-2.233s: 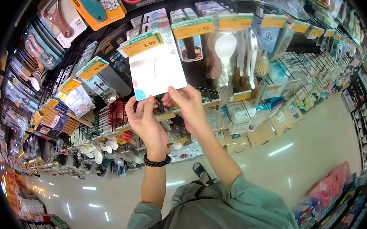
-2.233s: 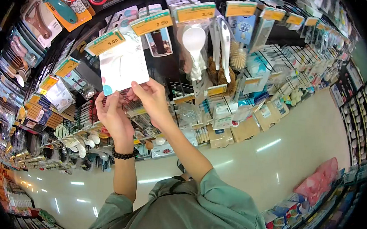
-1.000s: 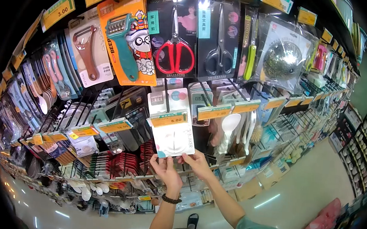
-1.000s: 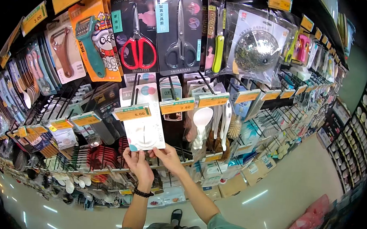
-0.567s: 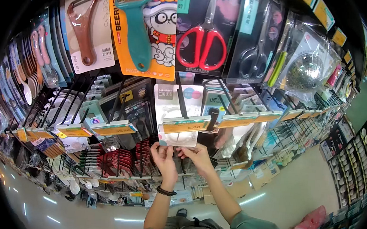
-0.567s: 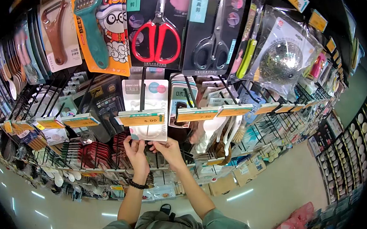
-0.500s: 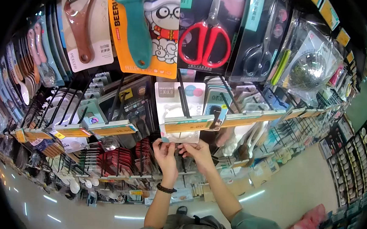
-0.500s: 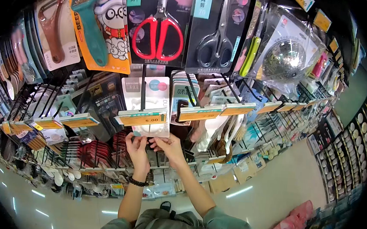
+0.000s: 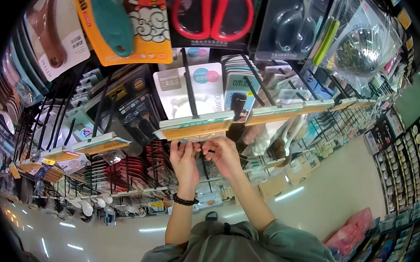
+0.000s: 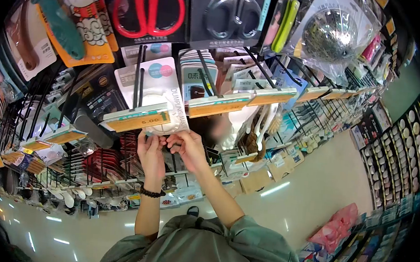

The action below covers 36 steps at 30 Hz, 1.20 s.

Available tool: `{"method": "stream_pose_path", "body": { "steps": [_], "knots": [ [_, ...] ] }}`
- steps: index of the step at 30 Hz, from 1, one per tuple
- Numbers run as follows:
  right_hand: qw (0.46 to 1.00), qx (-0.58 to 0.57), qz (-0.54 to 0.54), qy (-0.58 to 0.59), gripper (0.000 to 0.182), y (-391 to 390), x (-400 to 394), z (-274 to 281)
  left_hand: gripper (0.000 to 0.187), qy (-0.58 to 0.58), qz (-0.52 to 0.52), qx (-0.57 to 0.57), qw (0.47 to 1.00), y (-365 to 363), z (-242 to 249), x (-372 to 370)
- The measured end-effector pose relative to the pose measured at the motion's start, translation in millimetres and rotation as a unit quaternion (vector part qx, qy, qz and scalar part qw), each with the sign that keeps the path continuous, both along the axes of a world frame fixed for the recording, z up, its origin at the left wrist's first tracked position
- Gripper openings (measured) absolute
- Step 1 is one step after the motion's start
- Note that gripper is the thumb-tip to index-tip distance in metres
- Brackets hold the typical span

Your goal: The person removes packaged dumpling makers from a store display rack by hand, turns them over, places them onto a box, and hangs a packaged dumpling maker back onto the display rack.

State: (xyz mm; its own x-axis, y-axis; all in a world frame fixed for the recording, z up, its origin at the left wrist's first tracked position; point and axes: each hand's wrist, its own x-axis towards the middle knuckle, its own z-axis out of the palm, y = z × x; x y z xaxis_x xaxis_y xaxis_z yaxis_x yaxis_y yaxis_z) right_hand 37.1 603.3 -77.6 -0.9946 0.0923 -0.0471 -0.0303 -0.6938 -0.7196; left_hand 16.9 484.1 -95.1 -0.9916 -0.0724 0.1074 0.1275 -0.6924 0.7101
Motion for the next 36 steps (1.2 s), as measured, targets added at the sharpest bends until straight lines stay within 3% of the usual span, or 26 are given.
{"method": "stream_pose_path", "body": {
  "steps": [10,16,20,21,23,25,27,29,33,36],
  "knots": [
    [0.992,-0.033,0.114,-0.032,0.016,2.3,54.5,0.1,0.021,0.0,0.073,-0.05,0.996,-5.9,12.9,73.2],
    [0.981,-0.007,0.189,-0.045,0.018,27.1,98.9,-15.9,0.02,0.002,0.088,-0.122,0.989,0.9,-5.8,130.3],
    [0.965,0.126,0.23,-0.002,0.019,70.0,137.5,-40.0,0.023,0.0,0.057,-0.16,0.985,11.2,-29.0,169.5],
    [0.958,0.205,0.2,0.024,0.036,84.5,151.3,-42.3,0.023,-0.012,0.058,-0.164,0.985,19.4,-31.8,176.8],
    [0.957,0.213,0.16,0.111,0.054,122.3,178.8,-43.1,0.027,-0.053,0.062,-0.158,0.984,37.3,-42.2,191.6],
    [0.959,0.194,0.111,0.176,0.071,169.5,209.6,-33.3,0.027,-0.044,-0.005,-0.2,0.979,59.7,-49.5,204.0],
    [0.953,0.213,0.036,0.213,0.07,213.1,247.0,-16.1,0.031,0.022,-0.094,-0.269,0.958,77.5,-64.7,206.7],
    [0.939,0.228,-0.05,0.252,0.062,247.1,283.1,3.0,0.03,-0.006,-0.124,-0.287,0.95,103.2,-84.8,217.7],
    [0.932,0.194,-0.216,0.22,0.044,292.7,355.0,3.9,0.03,0.019,-0.285,-0.282,0.916,185.7,-64.2,242.9],
    [0.9,0.212,-0.352,0.145,0.047,316.4,411.9,-9.5,0.027,0.044,-0.375,-0.294,0.878,235.2,-70.3,261.1]
  ]
}}
